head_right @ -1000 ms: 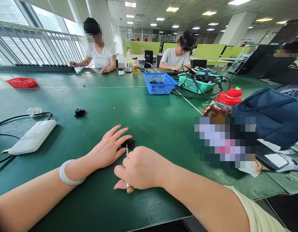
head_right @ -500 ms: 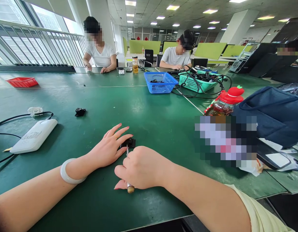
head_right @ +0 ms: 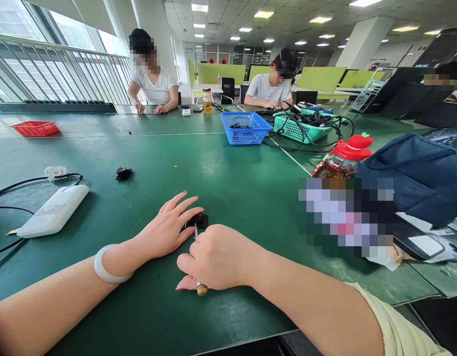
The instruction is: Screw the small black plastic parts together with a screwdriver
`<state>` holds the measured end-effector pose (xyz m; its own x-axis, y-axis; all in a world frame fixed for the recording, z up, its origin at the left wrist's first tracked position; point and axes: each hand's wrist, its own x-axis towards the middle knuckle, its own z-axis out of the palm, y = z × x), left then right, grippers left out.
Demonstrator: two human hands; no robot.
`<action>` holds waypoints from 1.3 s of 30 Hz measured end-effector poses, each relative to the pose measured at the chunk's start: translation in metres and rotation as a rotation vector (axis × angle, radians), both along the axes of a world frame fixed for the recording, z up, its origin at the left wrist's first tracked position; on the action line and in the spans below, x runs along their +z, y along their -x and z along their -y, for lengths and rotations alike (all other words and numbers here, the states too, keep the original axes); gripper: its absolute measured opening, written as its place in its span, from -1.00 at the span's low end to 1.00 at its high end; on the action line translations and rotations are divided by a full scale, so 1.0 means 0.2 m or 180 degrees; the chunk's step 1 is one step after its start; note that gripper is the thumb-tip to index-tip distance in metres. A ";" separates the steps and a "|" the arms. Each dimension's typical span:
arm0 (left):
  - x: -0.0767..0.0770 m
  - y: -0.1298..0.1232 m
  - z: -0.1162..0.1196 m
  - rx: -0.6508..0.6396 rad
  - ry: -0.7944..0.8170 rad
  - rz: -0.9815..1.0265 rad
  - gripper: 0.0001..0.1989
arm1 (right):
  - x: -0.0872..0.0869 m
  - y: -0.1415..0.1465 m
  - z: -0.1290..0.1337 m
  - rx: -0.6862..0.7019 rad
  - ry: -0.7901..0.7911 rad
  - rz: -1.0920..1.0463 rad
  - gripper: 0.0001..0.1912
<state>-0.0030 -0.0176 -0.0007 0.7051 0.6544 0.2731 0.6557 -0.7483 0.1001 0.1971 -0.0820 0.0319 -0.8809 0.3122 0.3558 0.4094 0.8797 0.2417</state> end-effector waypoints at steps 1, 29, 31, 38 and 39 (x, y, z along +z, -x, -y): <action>0.00 0.00 0.00 0.0001 0.0007 0.0006 -0.58 | 0.00 0.00 0.00 0.0000 -0.0005 -0.0011 -0.50; 0.01 0.00 0.00 0.0033 0.0000 -0.0162 -0.56 | -0.01 0.00 -0.01 0.0033 -0.0097 -0.0190 -0.50; 0.01 0.01 0.00 0.0037 -0.0022 -0.0137 -0.56 | -0.01 0.00 -0.01 0.0034 -0.0063 -0.0165 -0.51; 0.00 0.01 0.00 0.0020 -0.0076 -0.0136 -0.58 | 0.01 0.00 -0.01 0.0064 -0.0172 -0.0274 -0.58; 0.01 0.00 0.00 0.0017 -0.0082 -0.0144 -0.58 | 0.02 0.00 0.00 0.0096 -0.0215 -0.0320 -0.58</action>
